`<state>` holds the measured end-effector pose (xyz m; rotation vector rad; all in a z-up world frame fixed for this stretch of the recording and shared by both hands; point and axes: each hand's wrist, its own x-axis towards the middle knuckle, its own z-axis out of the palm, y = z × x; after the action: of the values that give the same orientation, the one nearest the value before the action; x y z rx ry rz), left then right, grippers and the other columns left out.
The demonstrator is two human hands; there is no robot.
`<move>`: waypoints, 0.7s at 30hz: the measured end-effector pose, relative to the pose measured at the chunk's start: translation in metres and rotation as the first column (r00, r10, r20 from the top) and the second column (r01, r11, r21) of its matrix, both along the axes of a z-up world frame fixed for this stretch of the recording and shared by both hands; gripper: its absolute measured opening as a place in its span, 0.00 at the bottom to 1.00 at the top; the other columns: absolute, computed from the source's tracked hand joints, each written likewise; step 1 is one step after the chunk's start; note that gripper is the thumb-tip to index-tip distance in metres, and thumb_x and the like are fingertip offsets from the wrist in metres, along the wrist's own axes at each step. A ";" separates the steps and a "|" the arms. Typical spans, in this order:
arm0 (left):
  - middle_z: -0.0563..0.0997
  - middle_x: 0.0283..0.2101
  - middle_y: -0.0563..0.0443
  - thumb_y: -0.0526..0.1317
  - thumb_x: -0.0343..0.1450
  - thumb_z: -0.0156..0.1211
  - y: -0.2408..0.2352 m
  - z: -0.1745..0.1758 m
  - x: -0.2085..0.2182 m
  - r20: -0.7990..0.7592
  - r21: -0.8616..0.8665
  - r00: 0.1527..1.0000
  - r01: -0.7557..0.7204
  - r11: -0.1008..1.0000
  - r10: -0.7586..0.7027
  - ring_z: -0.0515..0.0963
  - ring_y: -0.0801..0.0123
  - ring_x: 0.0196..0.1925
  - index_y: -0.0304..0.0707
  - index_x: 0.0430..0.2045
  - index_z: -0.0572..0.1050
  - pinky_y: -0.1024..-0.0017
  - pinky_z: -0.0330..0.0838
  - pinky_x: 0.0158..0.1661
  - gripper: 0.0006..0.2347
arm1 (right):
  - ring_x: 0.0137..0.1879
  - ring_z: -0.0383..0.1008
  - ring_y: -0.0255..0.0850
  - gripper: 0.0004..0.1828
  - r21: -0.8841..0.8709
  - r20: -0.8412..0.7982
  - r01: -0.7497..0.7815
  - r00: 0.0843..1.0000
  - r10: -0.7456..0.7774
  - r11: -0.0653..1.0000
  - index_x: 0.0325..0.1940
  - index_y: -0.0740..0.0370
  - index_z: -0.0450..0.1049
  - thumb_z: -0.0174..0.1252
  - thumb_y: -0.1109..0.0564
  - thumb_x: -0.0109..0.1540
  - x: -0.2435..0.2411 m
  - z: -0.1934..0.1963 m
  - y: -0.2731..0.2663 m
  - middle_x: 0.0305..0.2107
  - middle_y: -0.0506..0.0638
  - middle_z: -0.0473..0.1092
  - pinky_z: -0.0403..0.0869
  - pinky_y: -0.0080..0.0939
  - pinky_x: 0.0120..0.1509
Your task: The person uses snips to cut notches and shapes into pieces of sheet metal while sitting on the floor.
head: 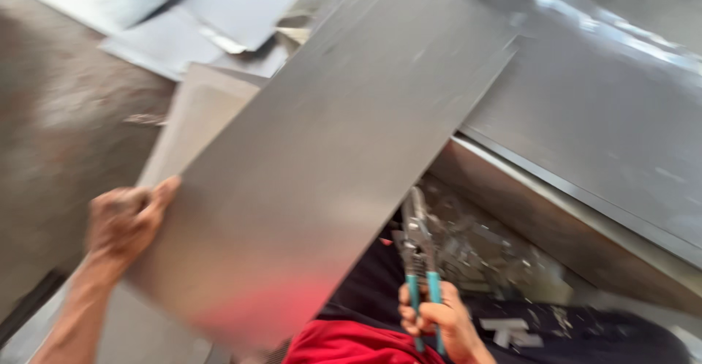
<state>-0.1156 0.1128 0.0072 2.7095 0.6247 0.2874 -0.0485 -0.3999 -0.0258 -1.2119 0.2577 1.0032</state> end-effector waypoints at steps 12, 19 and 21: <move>0.79 0.57 0.42 0.43 0.66 0.67 0.042 -0.074 -0.127 0.060 0.091 0.988 -0.146 0.985 0.141 0.77 0.48 0.62 0.41 0.50 0.78 0.53 0.69 0.62 0.18 | 0.21 0.73 0.38 0.12 -0.112 -0.145 -0.469 0.880 0.453 0.876 0.34 0.70 0.75 0.49 0.63 0.51 -0.006 -0.006 0.129 0.20 0.53 0.73 0.69 0.37 0.26; 0.77 0.50 0.37 0.27 0.69 0.57 -0.089 -0.042 0.157 0.553 -0.204 0.814 0.341 0.918 -0.180 0.80 0.51 0.46 0.35 0.56 0.74 0.61 0.76 0.47 0.19 | 0.23 0.72 0.37 0.09 -0.347 0.002 -0.351 0.927 0.375 0.870 0.34 0.68 0.74 0.52 0.62 0.52 -0.009 0.007 0.087 0.19 0.52 0.72 0.73 0.38 0.30; 0.73 0.55 0.31 0.24 0.69 0.54 -0.096 -0.018 0.245 0.676 -0.036 0.665 0.460 0.887 -0.318 0.76 0.47 0.55 0.24 0.54 0.71 0.61 0.75 0.55 0.18 | 0.23 0.72 0.38 0.10 -0.414 -0.007 -0.319 0.938 0.347 0.853 0.34 0.68 0.74 0.52 0.63 0.51 -0.009 0.001 0.061 0.19 0.53 0.71 0.70 0.39 0.29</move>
<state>0.1290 0.0167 -0.0110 2.2255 -0.1420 0.9442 -0.0578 -0.3389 -0.0249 -1.7155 0.2130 1.2451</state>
